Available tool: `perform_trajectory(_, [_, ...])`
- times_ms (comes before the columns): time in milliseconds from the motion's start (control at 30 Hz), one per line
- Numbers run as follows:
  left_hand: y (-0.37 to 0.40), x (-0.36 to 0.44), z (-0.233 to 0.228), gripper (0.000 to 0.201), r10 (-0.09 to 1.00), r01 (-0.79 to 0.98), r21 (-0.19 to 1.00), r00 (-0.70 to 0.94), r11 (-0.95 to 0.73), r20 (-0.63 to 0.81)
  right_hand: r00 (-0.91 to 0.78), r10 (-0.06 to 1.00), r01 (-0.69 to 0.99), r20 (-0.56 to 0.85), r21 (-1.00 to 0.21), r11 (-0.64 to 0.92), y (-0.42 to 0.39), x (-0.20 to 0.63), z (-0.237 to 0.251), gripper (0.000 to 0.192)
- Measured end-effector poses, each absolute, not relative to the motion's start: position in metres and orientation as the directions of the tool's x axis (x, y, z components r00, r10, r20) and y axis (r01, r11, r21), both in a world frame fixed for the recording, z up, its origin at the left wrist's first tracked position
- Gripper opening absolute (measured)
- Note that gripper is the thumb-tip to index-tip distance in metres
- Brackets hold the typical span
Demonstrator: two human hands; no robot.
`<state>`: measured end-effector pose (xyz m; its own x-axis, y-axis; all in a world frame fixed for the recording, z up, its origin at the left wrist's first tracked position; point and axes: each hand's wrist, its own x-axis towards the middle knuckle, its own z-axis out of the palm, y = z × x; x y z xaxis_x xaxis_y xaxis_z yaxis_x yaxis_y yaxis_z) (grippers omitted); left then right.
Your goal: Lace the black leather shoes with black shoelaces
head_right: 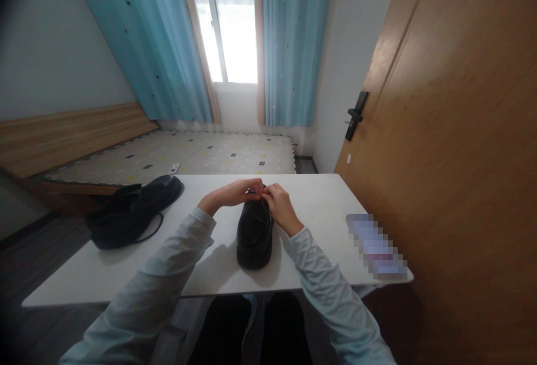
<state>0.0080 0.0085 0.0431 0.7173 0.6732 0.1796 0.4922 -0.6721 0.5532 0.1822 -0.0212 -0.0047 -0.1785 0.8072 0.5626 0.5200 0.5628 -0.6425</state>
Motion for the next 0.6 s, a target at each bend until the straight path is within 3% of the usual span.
perform_trajectory(133, [0.0067,0.0098,0.0453,0.008,0.644,0.486,0.522,0.745,-0.701,0.172,-0.157,0.859,0.428,0.487,-0.751,0.504,-0.021,0.1837,-0.0055,0.002])
perform_trajectory(233, [0.0079,0.0101,0.0432,0.008,0.653,0.509,0.49,0.736,-0.708,0.179,-0.138,0.893,0.307,0.428,-0.839,0.449,-0.0213,0.1839,-0.0061,0.02])
perform_trajectory(333, [0.0101,0.0098,0.0406,0.009,0.66,0.527,0.455,0.725,-0.717,0.2,-0.141,0.906,0.256,0.399,-0.869,0.423,-0.0217,0.183,-0.0064,0.032])
perform_trajectory(600, [0.0075,0.006,0.0496,0.008,0.65,0.5,0.451,0.705,-0.739,0.283,-0.127,0.933,0.121,0.338,-0.928,0.352,-0.0203,0.1815,-0.0051,0.032])
